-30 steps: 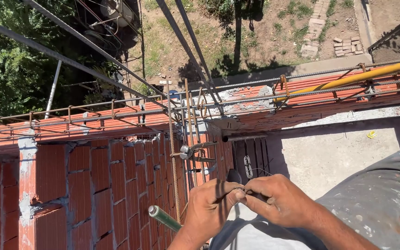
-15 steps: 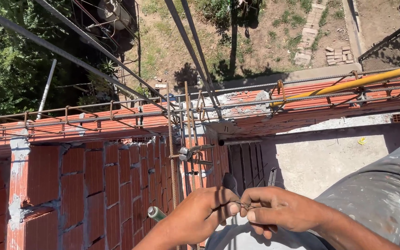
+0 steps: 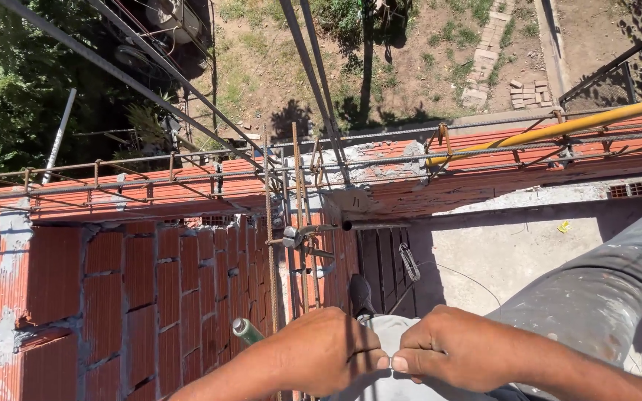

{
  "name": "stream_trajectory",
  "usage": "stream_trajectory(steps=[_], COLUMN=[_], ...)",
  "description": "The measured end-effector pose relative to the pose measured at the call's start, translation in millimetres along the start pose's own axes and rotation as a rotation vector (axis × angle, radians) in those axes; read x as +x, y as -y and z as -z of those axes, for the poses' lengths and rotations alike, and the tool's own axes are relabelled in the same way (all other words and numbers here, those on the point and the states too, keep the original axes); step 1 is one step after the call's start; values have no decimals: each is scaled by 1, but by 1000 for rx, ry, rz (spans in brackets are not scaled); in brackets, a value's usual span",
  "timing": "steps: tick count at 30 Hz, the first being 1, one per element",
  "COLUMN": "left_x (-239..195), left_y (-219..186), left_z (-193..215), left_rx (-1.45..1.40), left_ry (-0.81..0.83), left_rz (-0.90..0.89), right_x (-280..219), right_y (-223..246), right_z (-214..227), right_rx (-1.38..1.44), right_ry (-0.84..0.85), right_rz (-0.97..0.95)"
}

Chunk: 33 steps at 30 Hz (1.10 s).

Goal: Securing rebar joints by twisting wire with pliers on a construction site wall.

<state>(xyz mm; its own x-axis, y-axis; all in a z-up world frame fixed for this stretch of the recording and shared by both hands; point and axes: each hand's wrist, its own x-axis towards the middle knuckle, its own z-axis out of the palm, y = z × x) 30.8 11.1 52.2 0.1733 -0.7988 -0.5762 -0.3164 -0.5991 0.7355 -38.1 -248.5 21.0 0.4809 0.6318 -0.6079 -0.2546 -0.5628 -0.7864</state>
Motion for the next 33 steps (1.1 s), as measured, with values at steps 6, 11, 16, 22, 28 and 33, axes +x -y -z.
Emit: stream_trajectory(steps=[6, 11, 16, 22, 28, 33], left_x=[6, 29, 28, 37, 34, 32], left_y=[26, 9, 2, 4, 2, -6], left_z=[-6, -35, -39, -38, -48, -47], left_rx=[-681, -1176, -817, -1188, -1223, -1211], left_ry=[-279, -574, -995, -954, -898, -857], left_rz=[62, 54, -23, 6, -71, -36], right_x=[-14, -11, -14, -11, -10, -22], right_y=[-29, -28, -39, -30, -75, -66], right_z=[13, 1, -4, -6, -7, 7], right_rx=[75, 221, 230, 597, 942, 717], right_ry=[-206, -401, -693, -664, -523, -691], right_rz=[6, 30, 58, -67, 1, -18])
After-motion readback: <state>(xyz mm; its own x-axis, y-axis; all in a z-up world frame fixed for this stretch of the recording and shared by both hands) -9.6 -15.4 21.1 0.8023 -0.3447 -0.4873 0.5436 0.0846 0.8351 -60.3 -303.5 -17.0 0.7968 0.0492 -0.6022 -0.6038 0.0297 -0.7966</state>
